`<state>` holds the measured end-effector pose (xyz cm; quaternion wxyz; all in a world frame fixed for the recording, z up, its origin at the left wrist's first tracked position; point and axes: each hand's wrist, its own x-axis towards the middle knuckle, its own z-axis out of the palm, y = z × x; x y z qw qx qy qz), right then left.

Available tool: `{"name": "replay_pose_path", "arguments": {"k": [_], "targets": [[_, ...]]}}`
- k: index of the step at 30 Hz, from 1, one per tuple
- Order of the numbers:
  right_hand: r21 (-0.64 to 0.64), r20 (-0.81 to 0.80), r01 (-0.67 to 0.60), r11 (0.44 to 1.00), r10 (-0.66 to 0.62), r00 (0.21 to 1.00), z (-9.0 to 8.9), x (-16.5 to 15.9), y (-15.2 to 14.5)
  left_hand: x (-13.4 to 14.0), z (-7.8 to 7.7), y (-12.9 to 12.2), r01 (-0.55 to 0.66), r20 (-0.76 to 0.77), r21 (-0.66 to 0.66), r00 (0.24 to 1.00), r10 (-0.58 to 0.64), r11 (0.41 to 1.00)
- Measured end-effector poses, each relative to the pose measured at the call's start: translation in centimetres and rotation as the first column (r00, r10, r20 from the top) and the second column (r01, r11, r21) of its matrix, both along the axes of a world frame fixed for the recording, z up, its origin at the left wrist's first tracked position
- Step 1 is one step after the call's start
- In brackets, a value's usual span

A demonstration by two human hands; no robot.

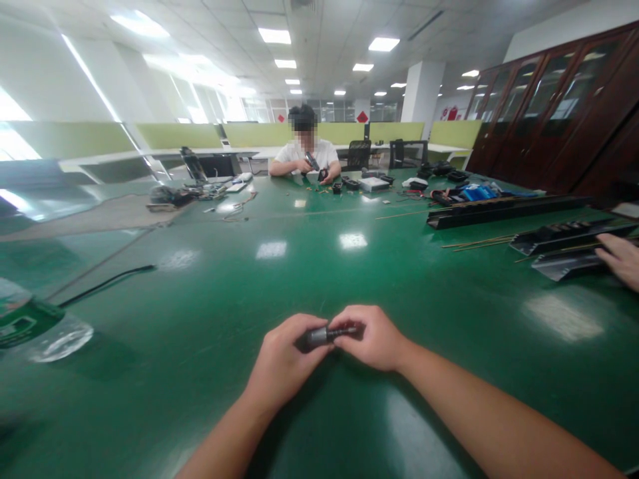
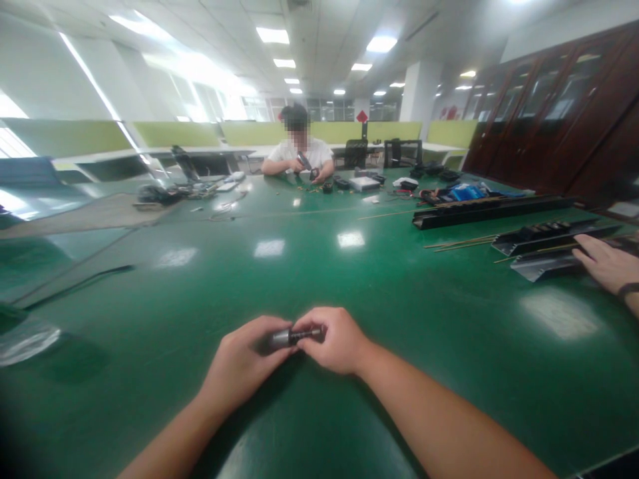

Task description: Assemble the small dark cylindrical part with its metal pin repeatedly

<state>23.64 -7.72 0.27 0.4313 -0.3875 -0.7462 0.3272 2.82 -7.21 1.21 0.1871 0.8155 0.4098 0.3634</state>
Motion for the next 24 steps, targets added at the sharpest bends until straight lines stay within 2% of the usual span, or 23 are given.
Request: {"name": "replay_pose_path", "arguments": {"k": [24], "targets": [[-0.075, 0.041, 0.028, 0.997, -0.025, 0.999, -0.3, 0.21, 0.33, 0.01, 0.15, -0.12, -0.021, -0.036, 0.026, 0.999, 0.021, 0.999]]}}
